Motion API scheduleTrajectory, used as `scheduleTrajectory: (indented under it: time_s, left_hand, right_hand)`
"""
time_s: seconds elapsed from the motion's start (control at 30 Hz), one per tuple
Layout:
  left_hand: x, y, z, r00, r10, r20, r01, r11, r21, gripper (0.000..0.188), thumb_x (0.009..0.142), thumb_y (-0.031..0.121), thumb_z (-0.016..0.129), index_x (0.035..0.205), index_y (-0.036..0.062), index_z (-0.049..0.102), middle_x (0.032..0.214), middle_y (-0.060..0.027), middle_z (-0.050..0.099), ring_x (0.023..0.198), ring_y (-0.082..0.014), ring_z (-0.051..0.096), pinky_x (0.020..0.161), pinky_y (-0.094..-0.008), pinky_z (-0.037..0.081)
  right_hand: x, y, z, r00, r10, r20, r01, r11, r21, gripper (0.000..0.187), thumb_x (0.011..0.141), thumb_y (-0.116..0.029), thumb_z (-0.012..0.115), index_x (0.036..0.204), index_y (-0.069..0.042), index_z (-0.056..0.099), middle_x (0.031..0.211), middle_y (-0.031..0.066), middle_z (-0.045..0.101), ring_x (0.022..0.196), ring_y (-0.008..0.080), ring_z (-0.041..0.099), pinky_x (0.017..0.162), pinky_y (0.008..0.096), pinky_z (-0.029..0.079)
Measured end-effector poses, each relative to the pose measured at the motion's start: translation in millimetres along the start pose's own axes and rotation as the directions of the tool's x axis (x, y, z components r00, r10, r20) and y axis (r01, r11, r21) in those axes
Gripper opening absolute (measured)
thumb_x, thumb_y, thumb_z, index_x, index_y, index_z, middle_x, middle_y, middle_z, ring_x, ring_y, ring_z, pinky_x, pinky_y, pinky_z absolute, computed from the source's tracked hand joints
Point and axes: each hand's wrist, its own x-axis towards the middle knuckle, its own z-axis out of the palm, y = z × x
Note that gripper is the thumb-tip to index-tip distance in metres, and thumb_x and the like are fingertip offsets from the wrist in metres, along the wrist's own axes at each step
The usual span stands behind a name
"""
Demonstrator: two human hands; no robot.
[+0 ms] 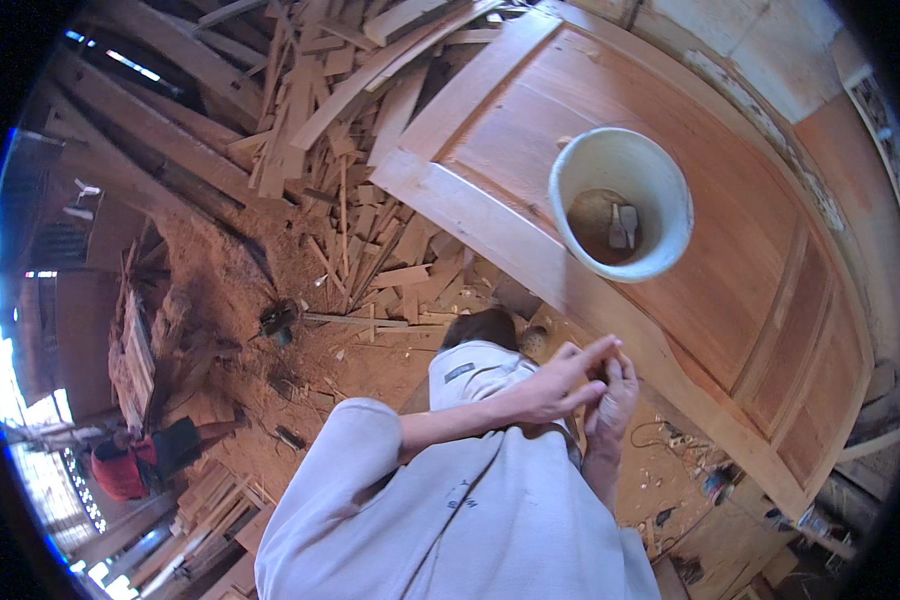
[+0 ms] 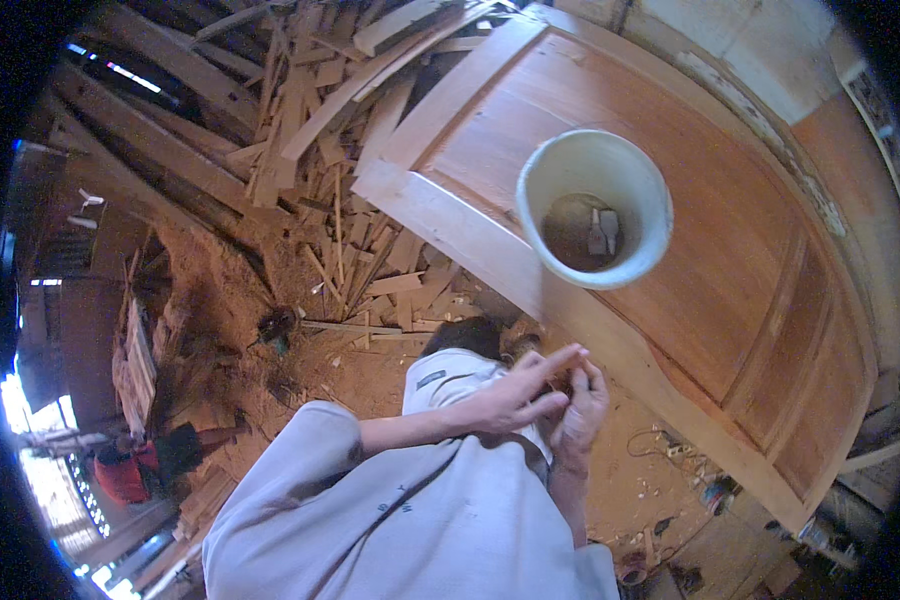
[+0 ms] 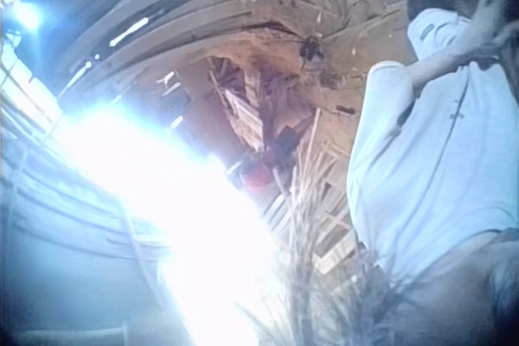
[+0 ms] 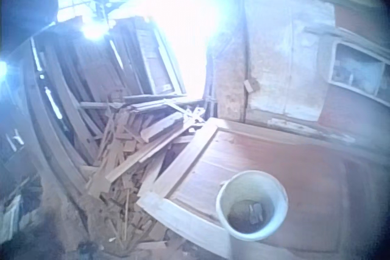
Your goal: The person applies a substance from a bucket to the joints and gaps of a large wooden panel by hand, smoothing it into the crevices.
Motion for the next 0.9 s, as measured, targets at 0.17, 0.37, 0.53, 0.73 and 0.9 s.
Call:
scheduleTrajectory:
  time_s: [0.17,0.37,0.53,0.73,0.9]
  left_hand:
    - [6,-7,8,0.988,0.08,0.13,-0.082,0.997,0.011,0.076,0.099,0.031,0.053,0.153,-0.0031,0.013,0.144,-0.0213,0.042,0.109,-0.0353,0.044,0.103,-0.044,0.036]
    - [23,-19,-3,0.965,0.122,0.233,-0.075,0.977,-0.201,0.072,0.103,0.035,0.044,0.154,-0.0021,0.01,0.154,-0.0206,0.03,0.133,-0.0319,0.039,0.113,-0.0382,0.029]
    - [35,-40,-11,0.957,0.181,0.229,-0.006,0.796,-0.605,0.069,0.105,0.029,0.042,0.154,-0.0017,0.006,0.157,-0.019,0.024,0.147,-0.0259,0.021,0.119,-0.0351,0.017]
    - [65,-44,-40,0.942,0.209,0.262,-0.121,0.941,-0.317,0.071,0.102,0.03,0.048,0.152,-0.0057,0.013,0.152,-0.025,0.031,0.141,-0.0316,0.032,0.116,-0.041,0.026]
    - [71,-45,-37,0.93,0.239,0.281,-0.154,0.944,-0.293,0.069,0.097,0.015,0.049,0.153,-0.0019,0.014,0.14,-0.0255,0.044,0.126,-0.0357,0.047,0.109,-0.0414,0.034]
  right_hand:
    - [-13,-10,-4,0.997,-0.021,-0.079,0.022,1.0,0.005,0.019,0.099,-0.017,0.058,0.114,-0.006,0.06,0.101,0.0024,0.065,0.091,0.011,0.062,0.081,0.0266,0.05]
    - [1,-2,-11,0.99,-0.13,-0.062,0.134,0.989,0.067,0.014,0.099,-0.018,0.059,0.11,-0.009,0.06,0.093,-0.0002,0.064,0.081,0.0087,0.06,0.069,0.0249,0.051]
    - [9,2,20,0.976,-0.172,-0.132,0.17,0.985,-0.025,0.013,0.099,-0.016,0.057,0.11,-0.008,0.058,0.094,0.0008,0.063,0.081,0.0095,0.059,0.069,0.0256,0.051]
    - [35,6,41,0.914,-0.233,-0.333,0.208,0.972,-0.11,0.023,0.101,-0.018,0.055,0.119,-0.005,0.057,0.102,0.0033,0.062,0.086,0.0113,0.059,0.073,0.0275,0.051]
    - [29,2,28,0.926,-0.233,-0.298,0.151,0.95,-0.273,0.023,0.101,-0.017,0.052,0.121,-0.007,0.056,0.099,0.0004,0.061,0.083,0.0094,0.058,0.072,0.0247,0.05]
